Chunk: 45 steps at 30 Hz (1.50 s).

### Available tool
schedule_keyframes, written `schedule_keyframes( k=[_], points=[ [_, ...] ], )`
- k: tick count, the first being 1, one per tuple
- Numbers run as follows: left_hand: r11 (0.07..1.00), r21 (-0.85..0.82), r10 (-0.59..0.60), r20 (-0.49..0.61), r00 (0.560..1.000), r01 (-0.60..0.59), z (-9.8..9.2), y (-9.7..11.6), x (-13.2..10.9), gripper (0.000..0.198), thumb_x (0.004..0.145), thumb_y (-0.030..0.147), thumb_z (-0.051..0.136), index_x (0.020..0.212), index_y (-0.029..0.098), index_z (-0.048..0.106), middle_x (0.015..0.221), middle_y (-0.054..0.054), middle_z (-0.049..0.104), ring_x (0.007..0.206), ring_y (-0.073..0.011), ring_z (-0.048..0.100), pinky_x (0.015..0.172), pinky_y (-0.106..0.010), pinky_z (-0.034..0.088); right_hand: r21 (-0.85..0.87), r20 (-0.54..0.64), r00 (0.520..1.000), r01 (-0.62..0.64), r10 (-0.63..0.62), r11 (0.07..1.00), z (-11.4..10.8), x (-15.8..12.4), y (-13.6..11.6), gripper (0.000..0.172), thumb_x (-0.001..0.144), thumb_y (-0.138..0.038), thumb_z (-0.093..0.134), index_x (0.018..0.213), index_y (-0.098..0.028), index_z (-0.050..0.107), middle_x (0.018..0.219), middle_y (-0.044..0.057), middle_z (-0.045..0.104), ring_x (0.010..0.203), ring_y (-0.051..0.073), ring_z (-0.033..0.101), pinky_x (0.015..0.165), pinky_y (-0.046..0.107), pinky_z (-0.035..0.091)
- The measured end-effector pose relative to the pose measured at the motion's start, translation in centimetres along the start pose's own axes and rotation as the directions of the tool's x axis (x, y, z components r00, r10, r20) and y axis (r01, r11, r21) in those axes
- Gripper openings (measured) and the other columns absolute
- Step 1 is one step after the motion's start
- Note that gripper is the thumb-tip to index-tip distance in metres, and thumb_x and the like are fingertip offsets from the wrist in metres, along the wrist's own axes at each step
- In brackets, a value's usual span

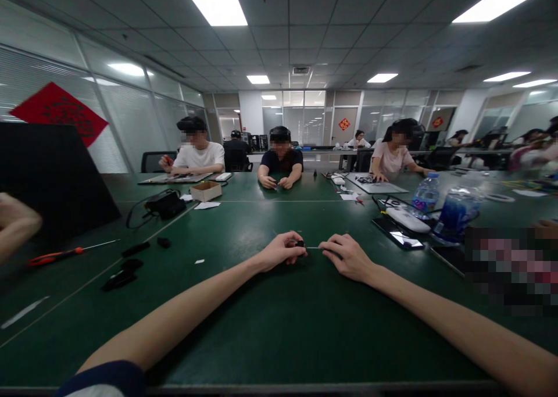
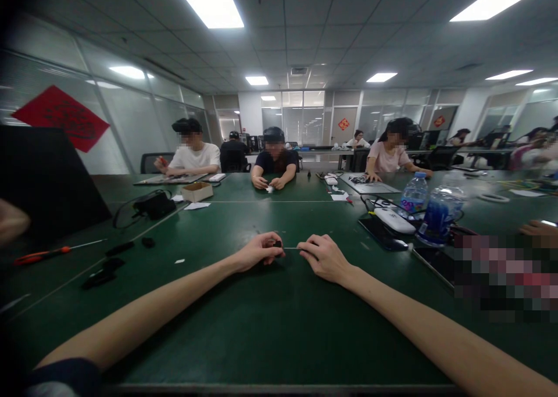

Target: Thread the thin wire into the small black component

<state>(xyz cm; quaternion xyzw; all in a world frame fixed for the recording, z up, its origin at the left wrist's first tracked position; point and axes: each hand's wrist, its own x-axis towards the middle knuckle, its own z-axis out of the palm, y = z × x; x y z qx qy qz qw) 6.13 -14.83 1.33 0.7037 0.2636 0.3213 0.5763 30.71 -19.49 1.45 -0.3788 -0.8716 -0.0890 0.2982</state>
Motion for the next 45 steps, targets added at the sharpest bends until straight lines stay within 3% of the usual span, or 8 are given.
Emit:
schedule_keyframes(
  k=[10,45],
  points=[
    [0.998,0.055,-0.025,-0.011,1.0,0.025,-0.03,-0.12,0.03,0.047,0.067,0.039,0.073,0.1,0.014,0.052,0.082,-0.006,0.062,0.052,-0.0069,0.05,0.048,-0.02,0.038,-0.005,0.011,1.0,0.014,-0.014,1.0,-0.08,-0.05,0.01,0.023,0.09,-0.025,0.049,0.11,-0.023,0.061,0.095,0.006,0.059,0.081,0.017,0.053,0.075,0.032,0.037],
    [0.997,0.077,-0.032,-0.012,0.999,0.033,-0.03,-0.02,-0.03,0.046,0.069,0.042,0.07,0.101,0.015,0.051,0.079,-0.004,0.062,0.052,-0.007,0.049,0.049,-0.021,0.037,0.012,0.008,0.999,0.034,-0.034,0.999,-0.14,-0.05,0.12,0.022,0.089,-0.025,0.049,0.108,-0.022,0.062,0.095,0.006,0.06,0.082,0.017,0.055,0.075,0.032,0.038]
  ],
)
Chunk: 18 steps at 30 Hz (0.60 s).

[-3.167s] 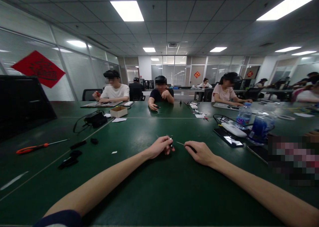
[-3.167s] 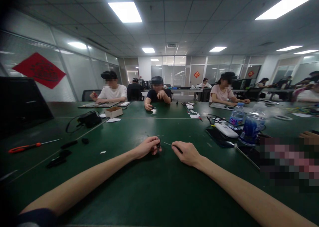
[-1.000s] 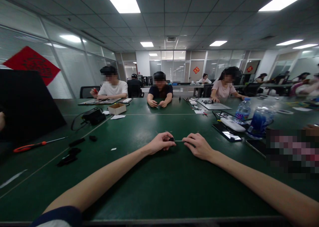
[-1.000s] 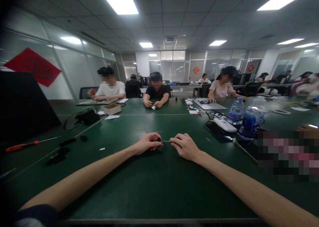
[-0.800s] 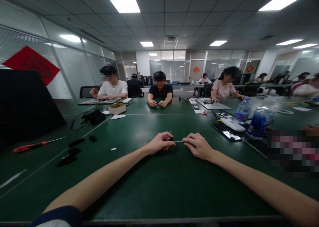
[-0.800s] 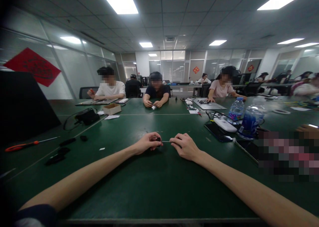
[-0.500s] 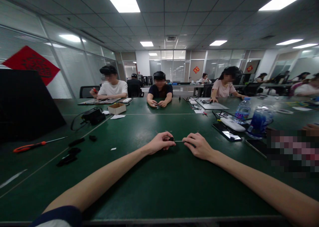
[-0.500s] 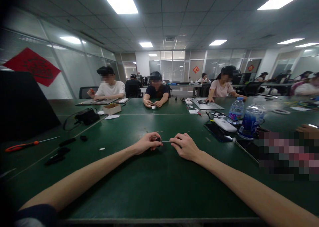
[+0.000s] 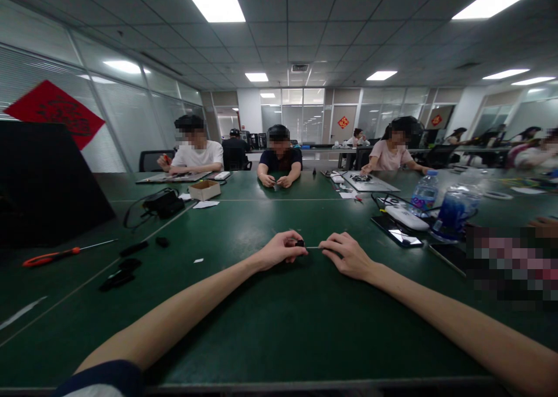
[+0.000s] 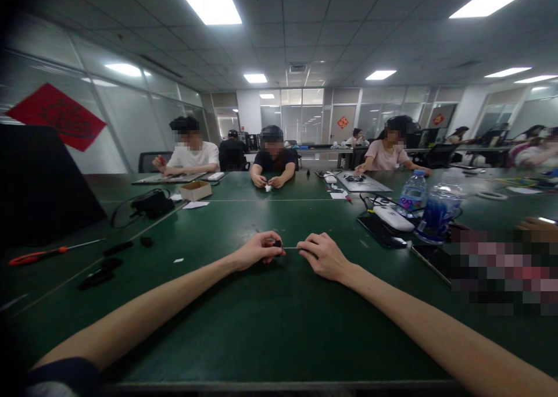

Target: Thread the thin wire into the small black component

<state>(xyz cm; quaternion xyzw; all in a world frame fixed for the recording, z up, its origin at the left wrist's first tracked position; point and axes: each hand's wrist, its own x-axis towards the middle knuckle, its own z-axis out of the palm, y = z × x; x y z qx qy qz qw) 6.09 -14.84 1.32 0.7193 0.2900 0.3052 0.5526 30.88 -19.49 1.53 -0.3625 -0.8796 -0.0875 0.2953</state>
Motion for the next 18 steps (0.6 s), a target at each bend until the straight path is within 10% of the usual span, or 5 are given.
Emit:
schedule_keyframes(
  k=[18],
  points=[
    [0.999,-0.013,0.032,0.025,0.999,-0.032,0.03,0.04,0.0,0.043,0.072,0.038,0.069,0.103,0.015,0.049,0.079,-0.006,0.063,0.051,-0.007,0.049,0.048,-0.02,0.036,0.105,0.017,1.0,0.0,-0.001,0.994,0.05,0.04,0.04,0.019,0.089,-0.024,0.051,0.105,-0.022,0.061,0.098,0.006,0.061,0.087,0.017,0.055,0.078,0.033,0.04]
  ],
)
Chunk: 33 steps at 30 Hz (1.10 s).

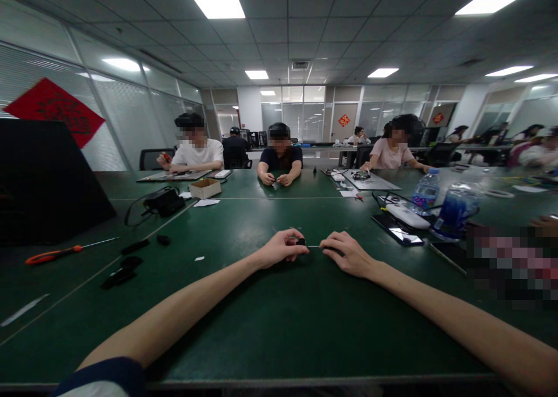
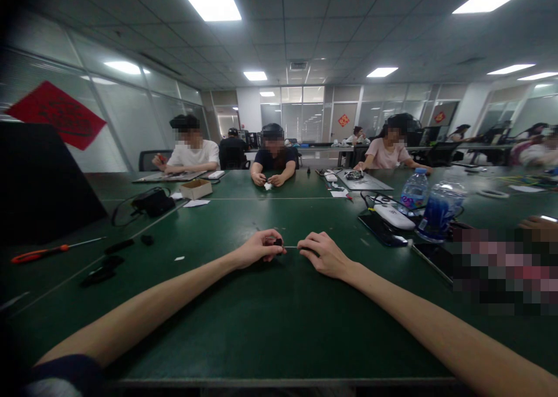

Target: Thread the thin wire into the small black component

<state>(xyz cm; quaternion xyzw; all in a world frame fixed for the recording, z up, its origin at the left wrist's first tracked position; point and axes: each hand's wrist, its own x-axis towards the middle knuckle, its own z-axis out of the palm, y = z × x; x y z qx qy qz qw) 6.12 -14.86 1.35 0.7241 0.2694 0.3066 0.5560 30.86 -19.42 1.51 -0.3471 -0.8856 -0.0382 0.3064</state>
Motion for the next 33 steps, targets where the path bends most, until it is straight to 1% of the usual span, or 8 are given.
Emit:
schedule_keyframes(
  k=[9,19,29,33],
  points=[
    [1.0,0.005,-0.005,0.007,1.0,0.005,0.08,0.44,-0.22,0.045,0.072,0.039,0.068,0.103,0.014,0.049,0.08,-0.006,0.063,0.051,-0.007,0.049,0.048,-0.02,0.036,0.005,-0.012,1.0,0.014,-0.014,1.0,-0.12,-0.01,-0.04,0.019,0.089,-0.026,0.051,0.105,-0.022,0.062,0.097,0.006,0.061,0.086,0.017,0.056,0.077,0.033,0.04],
    [1.0,0.003,-0.023,-0.011,1.0,0.023,0.15,0.32,-0.13,0.049,0.068,0.042,0.071,0.103,0.014,0.05,0.077,-0.005,0.063,0.051,-0.0069,0.049,0.048,-0.02,0.036,-0.016,-0.023,1.0,0.017,-0.017,1.0,-0.09,0.01,-0.02,0.019,0.088,-0.027,0.053,0.104,-0.023,0.062,0.097,0.006,0.062,0.087,0.018,0.057,0.078,0.033,0.041],
    [1.0,0.015,-0.005,-0.005,1.0,0.005,0.12,0.1,-0.08,0.047,0.069,0.041,0.07,0.102,0.014,0.051,0.076,-0.004,0.062,0.05,-0.0069,0.048,0.048,-0.02,0.035,-0.025,-0.033,0.999,0.02,-0.021,0.999,0.11,-0.04,0.26,0.019,0.087,-0.027,0.056,0.104,-0.024,0.063,0.097,0.006,0.061,0.088,0.018,0.056,0.079,0.033,0.04],
    [1.0,0.024,-0.02,-0.009,1.0,0.02,0.13,0.12,-0.07,0.048,0.069,0.042,0.071,0.102,0.013,0.051,0.077,-0.004,0.062,0.051,-0.0071,0.049,0.048,-0.02,0.035,-0.035,-0.042,0.998,0.035,-0.037,0.999,0.14,-0.02,0.33,0.018,0.087,-0.028,0.056,0.103,-0.024,0.063,0.097,0.006,0.061,0.088,0.018,0.057,0.079,0.034,0.04]
  ],
)
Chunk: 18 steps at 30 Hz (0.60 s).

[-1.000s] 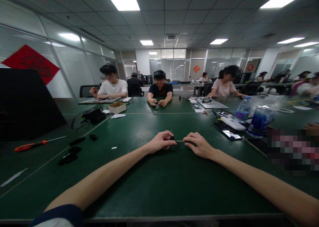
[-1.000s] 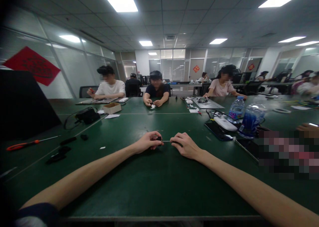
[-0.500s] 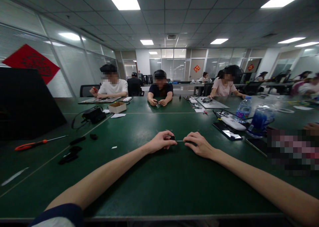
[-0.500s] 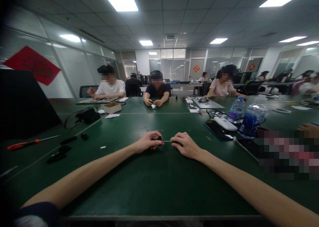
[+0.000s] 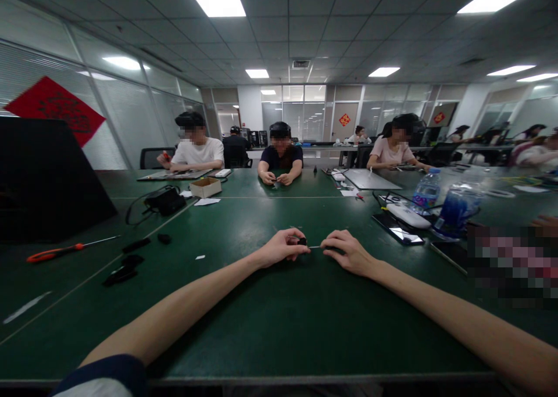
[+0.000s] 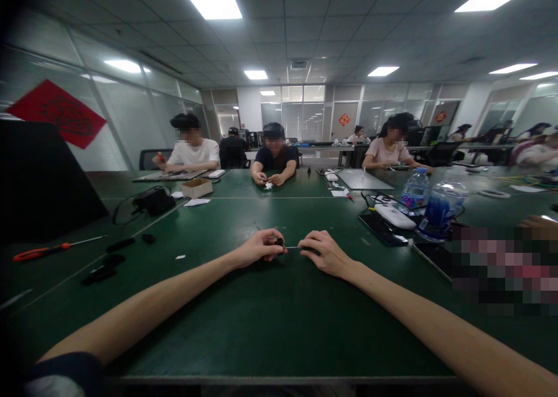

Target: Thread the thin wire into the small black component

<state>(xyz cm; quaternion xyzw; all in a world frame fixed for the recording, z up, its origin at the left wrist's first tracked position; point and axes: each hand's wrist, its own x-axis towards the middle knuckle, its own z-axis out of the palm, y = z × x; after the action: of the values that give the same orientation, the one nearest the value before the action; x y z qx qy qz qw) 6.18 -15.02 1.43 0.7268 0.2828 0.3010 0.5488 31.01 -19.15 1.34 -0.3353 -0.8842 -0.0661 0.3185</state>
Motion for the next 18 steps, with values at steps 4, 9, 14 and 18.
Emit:
schedule_keyframes(
  k=[4,9,14,18],
  points=[
    [1.0,-0.004,-0.003,0.008,1.0,0.003,-0.02,0.18,-0.09,0.048,0.069,0.042,0.07,0.103,0.014,0.05,0.078,-0.005,0.062,0.051,-0.0071,0.049,0.048,-0.02,0.035,0.015,0.001,1.0,0.005,-0.005,1.0,0.07,-0.02,0.13,0.019,0.087,-0.028,0.056,0.104,-0.024,0.063,0.098,0.006,0.061,0.089,0.019,0.056,0.08,0.034,0.04],
    [0.999,-0.026,0.025,0.027,0.999,-0.024,-0.1,0.06,-0.05,0.046,0.071,0.04,0.069,0.104,0.014,0.05,0.079,-0.005,0.062,0.05,-0.0069,0.049,0.047,-0.02,0.035,0.021,0.006,1.0,-0.004,0.004,1.0,0.22,-0.14,0.4,0.019,0.087,-0.028,0.056,0.104,-0.025,0.063,0.099,0.006,0.06,0.091,0.019,0.055,0.081,0.035,0.04],
    [1.0,-0.014,0.015,0.013,1.0,-0.015,-0.08,-0.02,-0.01,0.046,0.07,0.04,0.07,0.102,0.014,0.051,0.078,-0.005,0.063,0.049,-0.0063,0.048,0.047,-0.019,0.035,0.013,0.007,1.0,-0.011,0.011,1.0,0.32,-0.22,0.55,0.018,0.086,-0.028,0.057,0.103,-0.026,0.063,0.099,0.005,0.059,0.092,0.019,0.054,0.082,0.035,0.039],
    [1.0,-0.021,0.014,0.011,1.0,-0.014,-0.03,0.02,-0.02,0.045,0.071,0.041,0.068,0.103,0.014,0.05,0.083,-0.007,0.064,0.049,-0.0058,0.048,0.046,-0.019,0.035,-0.006,0.008,1.0,-0.008,0.008,1.0,0.27,-0.27,0.56,0.018,0.087,-0.027,0.056,0.104,-0.026,0.063,0.099,0.005,0.059,0.092,0.019,0.054,0.081,0.035,0.038]
  ],
)
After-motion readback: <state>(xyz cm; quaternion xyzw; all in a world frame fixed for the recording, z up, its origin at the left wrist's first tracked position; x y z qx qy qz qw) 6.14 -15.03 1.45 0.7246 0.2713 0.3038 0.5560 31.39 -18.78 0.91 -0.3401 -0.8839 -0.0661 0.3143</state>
